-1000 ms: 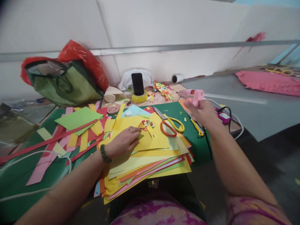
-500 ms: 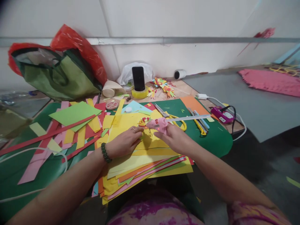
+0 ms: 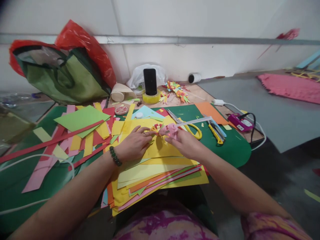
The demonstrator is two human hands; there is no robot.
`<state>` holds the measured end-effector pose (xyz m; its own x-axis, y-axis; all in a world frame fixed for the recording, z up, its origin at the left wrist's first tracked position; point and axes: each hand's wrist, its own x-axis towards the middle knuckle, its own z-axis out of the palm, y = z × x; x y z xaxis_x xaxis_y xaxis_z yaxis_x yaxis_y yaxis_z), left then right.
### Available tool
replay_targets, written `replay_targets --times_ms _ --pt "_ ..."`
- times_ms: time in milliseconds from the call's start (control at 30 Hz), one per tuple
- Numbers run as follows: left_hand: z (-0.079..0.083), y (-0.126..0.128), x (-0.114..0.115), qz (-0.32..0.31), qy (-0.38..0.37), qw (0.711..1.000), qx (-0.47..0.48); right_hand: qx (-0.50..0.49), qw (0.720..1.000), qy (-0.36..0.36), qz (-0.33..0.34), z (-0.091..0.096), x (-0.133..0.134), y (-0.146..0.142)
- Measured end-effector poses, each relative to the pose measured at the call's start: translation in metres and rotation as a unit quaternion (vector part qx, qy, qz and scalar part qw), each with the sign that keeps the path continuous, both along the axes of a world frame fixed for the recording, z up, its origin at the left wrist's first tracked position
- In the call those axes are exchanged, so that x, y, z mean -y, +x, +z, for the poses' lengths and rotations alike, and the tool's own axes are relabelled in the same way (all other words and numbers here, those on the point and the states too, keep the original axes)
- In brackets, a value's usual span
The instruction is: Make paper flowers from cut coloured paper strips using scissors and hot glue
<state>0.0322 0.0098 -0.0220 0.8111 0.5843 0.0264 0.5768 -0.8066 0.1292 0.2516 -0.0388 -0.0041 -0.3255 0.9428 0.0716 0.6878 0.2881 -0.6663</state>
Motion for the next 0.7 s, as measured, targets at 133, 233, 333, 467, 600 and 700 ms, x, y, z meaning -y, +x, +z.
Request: replay_targets --times_ms 133,233,333,467,600,700 --pt "-0.0012 0.0011 -0.0001 0.000 -0.006 1.000 0.008 0.013 1.000 -0.010 -0.014 0.0001 -0.0032 0.0007" --pt "-0.0022 0.0011 -0.0002 -0.005 -0.007 1.000 0.017 0.030 0.999 -0.026 -0.018 0.0025 -0.0039 0.0011" --pt "-0.0035 0.0012 -0.0003 -0.004 -0.007 1.000 0.017 0.022 1.000 -0.017 -0.006 0.0033 -0.0044 -0.0006" --pt "-0.0051 0.0009 -0.0006 -0.008 -0.010 1.000 0.029 0.008 1.000 0.006 0.013 0.0018 -0.0056 -0.0014" --pt "-0.0056 0.0009 -0.0008 -0.013 -0.005 0.999 0.033 0.005 1.000 -0.020 0.004 0.0022 -0.0051 -0.0001" --pt "-0.0047 0.0016 -0.0005 -0.008 -0.007 1.000 0.023 -0.001 1.000 -0.013 0.007 0.0034 -0.0034 -0.0019"
